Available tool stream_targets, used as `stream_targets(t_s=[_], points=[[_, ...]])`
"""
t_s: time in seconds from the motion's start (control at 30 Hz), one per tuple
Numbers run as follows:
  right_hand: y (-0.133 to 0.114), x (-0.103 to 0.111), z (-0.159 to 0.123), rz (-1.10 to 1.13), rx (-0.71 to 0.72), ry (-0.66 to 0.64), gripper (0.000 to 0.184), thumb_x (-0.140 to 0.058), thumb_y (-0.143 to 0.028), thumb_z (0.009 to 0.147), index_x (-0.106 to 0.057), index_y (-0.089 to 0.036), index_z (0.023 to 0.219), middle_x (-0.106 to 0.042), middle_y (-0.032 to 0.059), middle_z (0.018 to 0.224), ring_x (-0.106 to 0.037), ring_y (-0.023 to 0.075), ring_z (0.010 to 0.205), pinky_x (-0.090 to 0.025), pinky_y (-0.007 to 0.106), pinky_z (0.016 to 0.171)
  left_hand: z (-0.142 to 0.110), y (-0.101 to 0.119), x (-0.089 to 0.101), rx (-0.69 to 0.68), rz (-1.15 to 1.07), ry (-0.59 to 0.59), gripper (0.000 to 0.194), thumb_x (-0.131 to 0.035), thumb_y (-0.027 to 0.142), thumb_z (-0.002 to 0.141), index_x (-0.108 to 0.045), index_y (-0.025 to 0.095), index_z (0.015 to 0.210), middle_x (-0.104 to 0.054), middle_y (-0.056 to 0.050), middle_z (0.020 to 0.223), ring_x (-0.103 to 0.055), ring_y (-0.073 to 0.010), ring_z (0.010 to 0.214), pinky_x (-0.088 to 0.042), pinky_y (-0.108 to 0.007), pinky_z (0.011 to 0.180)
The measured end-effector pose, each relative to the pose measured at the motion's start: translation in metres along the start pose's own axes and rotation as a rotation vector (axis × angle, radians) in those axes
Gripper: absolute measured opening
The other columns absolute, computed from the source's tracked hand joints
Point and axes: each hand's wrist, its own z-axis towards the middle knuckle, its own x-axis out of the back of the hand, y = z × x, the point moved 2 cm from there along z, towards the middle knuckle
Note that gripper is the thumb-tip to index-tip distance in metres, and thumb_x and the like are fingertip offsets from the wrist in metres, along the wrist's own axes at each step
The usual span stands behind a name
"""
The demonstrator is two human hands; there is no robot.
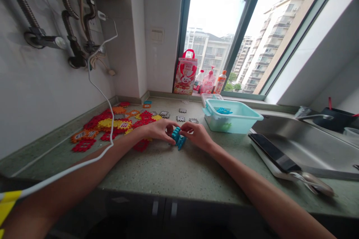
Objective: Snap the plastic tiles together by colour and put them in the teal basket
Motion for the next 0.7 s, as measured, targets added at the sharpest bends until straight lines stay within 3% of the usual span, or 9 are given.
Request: stream_targets(t_s=[0.23, 0.53, 0.63, 0.7], points=[[0.001, -0.003, -0.001, 0.127, 0.017, -0.06, 0.024, -0.067, -0.04, 0.096, -0.077, -0.018, 0.092, -0.078, 0.0035, 0.082, -0.071, 0.0175, 0.075, -0.057, 0.028, 0.073, 0.001, 0.0, -0.004, 0.029, -0.002, 0.025, 0.055, -0.092, 0.043, 0.065, -0.073, 0.015, 0.108, -0.066, 0.002, 0.073, -0.06, -0.0127, 0.066, -0.043, -0.021, 0.059], [-0.012, 0.002, -0.005, 0.018, 0.067, -0.125, 0.027, -0.066, -0.043, 0.098, -0.08, -0.02, 0.096, -0.08, 0.0041, 0.087, -0.073, 0.0188, 0.08, -0.056, 0.029, 0.078, 0.0, 0.0, -0.007, 0.027, -0.025, 0.032, 0.045, -0.09, 0.037, 0.068, -0.072, 0.015, 0.103, -0.066, 0.002, 0.073, -0.059, -0.0121, 0.065, -0.043, -0.022, 0.059], [-0.013, 0.004, -0.006, -0.026, 0.067, -0.106, 0.028, -0.063, -0.043, 0.1, -0.08, -0.02, 0.096, -0.08, 0.0035, 0.086, -0.072, 0.0184, 0.078, -0.055, 0.028, 0.077, -0.002, -0.002, -0.002, 0.049, -0.053, 0.02, 0.071, -0.094, 0.039, 0.063, -0.068, 0.016, 0.124, -0.066, 0.004, 0.072, -0.06, -0.0128, 0.064, -0.043, -0.022, 0.06], [-0.014, 0.005, -0.006, -0.045, 0.073, -0.095, 0.03, -0.061, -0.044, 0.101, -0.08, -0.021, 0.096, -0.08, 0.0038, 0.087, -0.072, 0.0187, 0.077, -0.054, 0.028, 0.075, -0.004, -0.005, 0.008, 0.071, -0.078, 0.036, 0.095, -0.095, 0.044, 0.062, -0.056, 0.017, 0.144, -0.066, 0.005, 0.072, -0.062, -0.014, 0.064, -0.043, -0.023, 0.06]])
